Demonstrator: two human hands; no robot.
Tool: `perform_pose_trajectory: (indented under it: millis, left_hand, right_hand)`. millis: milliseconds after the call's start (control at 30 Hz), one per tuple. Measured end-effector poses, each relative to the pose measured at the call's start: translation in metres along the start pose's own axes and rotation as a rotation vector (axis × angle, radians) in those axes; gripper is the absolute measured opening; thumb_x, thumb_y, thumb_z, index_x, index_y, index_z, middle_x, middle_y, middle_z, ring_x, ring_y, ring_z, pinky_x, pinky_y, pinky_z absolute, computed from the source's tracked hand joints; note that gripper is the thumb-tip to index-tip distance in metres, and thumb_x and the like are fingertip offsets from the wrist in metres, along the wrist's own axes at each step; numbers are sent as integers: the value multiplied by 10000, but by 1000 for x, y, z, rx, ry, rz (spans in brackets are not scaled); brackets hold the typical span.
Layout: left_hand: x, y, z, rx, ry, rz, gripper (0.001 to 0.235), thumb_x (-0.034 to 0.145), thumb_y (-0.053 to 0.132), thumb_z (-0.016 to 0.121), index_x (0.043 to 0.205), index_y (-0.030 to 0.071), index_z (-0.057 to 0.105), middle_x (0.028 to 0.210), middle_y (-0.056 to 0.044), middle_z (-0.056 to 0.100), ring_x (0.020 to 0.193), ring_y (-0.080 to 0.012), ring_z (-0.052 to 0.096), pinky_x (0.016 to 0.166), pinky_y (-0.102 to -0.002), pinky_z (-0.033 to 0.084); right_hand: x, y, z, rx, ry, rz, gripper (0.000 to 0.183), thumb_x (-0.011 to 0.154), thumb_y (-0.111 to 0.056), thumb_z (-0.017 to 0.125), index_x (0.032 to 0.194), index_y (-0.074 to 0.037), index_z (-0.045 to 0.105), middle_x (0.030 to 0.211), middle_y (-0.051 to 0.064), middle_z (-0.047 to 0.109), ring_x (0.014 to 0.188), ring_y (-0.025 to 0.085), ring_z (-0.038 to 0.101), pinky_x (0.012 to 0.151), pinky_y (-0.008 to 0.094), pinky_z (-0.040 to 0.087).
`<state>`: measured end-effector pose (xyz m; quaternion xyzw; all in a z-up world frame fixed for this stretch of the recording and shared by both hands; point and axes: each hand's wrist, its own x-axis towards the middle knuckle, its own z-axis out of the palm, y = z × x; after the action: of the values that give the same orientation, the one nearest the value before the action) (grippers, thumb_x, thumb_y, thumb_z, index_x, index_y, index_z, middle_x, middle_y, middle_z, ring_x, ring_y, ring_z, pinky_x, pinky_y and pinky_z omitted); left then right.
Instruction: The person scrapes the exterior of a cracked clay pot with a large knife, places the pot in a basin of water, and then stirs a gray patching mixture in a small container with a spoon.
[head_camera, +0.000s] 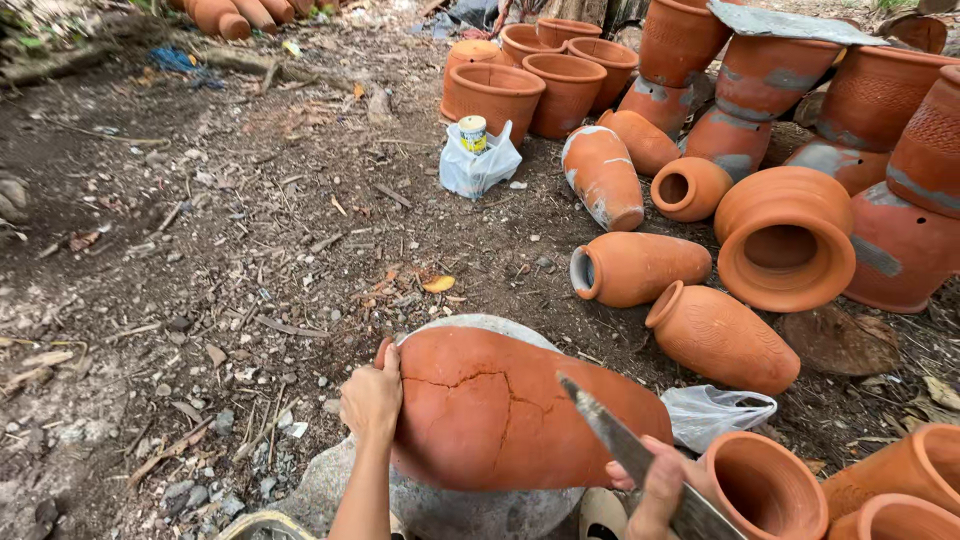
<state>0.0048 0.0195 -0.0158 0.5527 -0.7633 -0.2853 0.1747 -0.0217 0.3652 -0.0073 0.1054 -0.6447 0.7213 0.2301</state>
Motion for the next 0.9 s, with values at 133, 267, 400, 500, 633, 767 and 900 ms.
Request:
perform_pose_trajectory:
  millis: [133, 267, 400, 500, 633, 767, 900]
  left_hand:
    - [-17, -2, -3, -52, -2, -58, 729, 931, 692, 494, 1002, 37, 806, 1044, -268, 744, 1023, -457, 708, 897, -550, 543]
    - [-26, 0, -7, -65, 22, -65, 753, 947, 707, 490, 996, 27, 809, 1034, -284, 741, 1005, -470, 710, 886, -550, 544]
    - [-30, 0, -8, -90, 8, -108, 750, 932, 708, 493, 995, 30, 808, 1025, -281, 741, 1007, -476, 704, 887, -558, 538]
    - [-38, -4, -11, -101, 2, -114, 746, 936, 700, 490, 1001, 27, 803, 1016, -289, 740, 994, -476, 710, 880, -559, 541]
    - [-40, -1, -13, -98, -13, -105, 755, 943, 702, 488, 1001, 19, 803, 1011, -295, 740, 992, -475, 710, 885, -557, 541]
    - [-41, 2, -13, -131, -15, -114, 727, 924, 689, 496, 1000, 36, 808, 1011, -287, 741, 994, -474, 707, 890, -559, 536]
    - [-43, 1, -14, -102, -19, -96, 744, 949, 692, 483, 1011, 19, 794, 995, -288, 748, 970, -459, 726, 867, -550, 554]
  right_hand:
    - [-14, 2, 40, -109, -104, 76, 463, 962, -408, 585, 1075, 31, 680, 842, 139, 738, 542, 198, 682, 505, 307, 548]
    - [0, -13, 28, -255, -216, 186, 449, 1008, -385, 480, 1080, -21, 733, 695, 100, 756, 561, 168, 700, 561, 285, 559]
    - [7, -23, 8, -168, -99, 98, 462, 1108, -348, 375, 1092, -30, 711, 736, 56, 747, 594, 123, 699, 582, 251, 538]
    - [-14, -19, 32, -256, -220, 161, 463, 1040, -384, 446, 1069, -6, 712, 664, 100, 728, 538, 170, 672, 544, 293, 542]
    - [-5, -18, 17, -86, -142, 0, 414, 1096, -356, 440, 1133, 3, 643, 736, 78, 720, 593, 136, 672, 589, 260, 550]
    - [0, -8, 16, -152, -205, 8, 444, 1081, -285, 315, 1131, -27, 674, 726, 77, 714, 600, 127, 669, 594, 238, 535]
    - [-2, -12, 35, -131, -189, 27, 317, 1082, -254, 462, 1122, -4, 652, 730, 107, 718, 578, 151, 669, 575, 270, 552]
